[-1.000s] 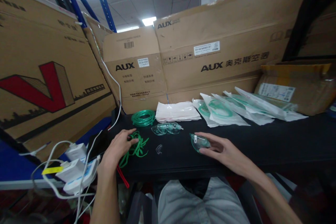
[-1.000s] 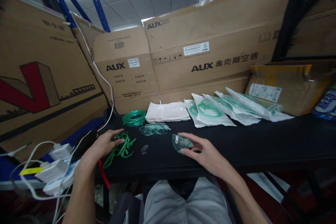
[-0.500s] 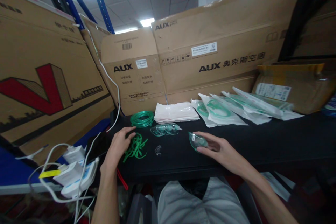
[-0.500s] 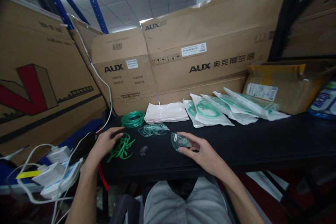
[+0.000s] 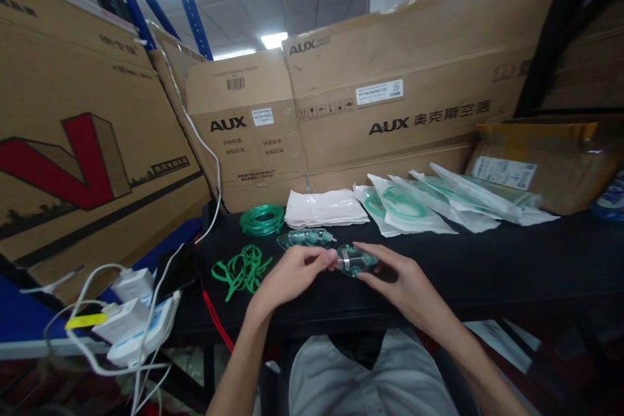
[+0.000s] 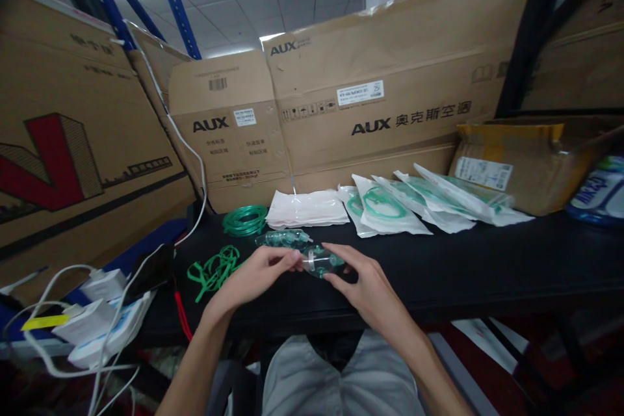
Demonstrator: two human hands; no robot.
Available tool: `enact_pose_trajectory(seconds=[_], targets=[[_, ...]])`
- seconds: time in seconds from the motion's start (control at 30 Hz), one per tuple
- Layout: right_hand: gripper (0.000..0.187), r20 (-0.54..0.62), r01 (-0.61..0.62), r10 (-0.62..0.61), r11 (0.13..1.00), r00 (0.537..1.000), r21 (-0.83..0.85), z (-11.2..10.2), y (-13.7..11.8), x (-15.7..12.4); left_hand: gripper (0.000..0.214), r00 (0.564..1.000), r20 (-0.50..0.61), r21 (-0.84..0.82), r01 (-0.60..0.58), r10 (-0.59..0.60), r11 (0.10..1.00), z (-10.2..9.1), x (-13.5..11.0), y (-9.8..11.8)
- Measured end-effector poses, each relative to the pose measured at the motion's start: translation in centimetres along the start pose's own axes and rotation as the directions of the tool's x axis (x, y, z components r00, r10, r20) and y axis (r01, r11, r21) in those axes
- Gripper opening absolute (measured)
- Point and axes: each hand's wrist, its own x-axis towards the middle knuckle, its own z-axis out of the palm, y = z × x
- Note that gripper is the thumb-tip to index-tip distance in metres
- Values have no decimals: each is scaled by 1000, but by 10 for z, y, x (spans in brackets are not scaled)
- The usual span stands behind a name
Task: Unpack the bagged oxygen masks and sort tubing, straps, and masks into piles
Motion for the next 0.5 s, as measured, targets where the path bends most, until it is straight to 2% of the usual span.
enact_pose_trajectory(seconds=[0.13,0.23,0.37,0.5], targets=[[43,-3,31,-31,999,1000,12,2,-5,0,42,1000,0,-139,-13,13,990,12,8,-8],[44,33,-53,50,995,998,84,4,-12,-2,41,1000,-8,-266,20,-23,964,13,8,-8],[46,61,-187,178,961,982,206,8,-19,-2,39,999,30,-255,21,-13,967,14,6,-1],[48,38,-211,208,962,977,175,9,-19,-1,36,997,71,-311,54,-33,949,15,4,2]])
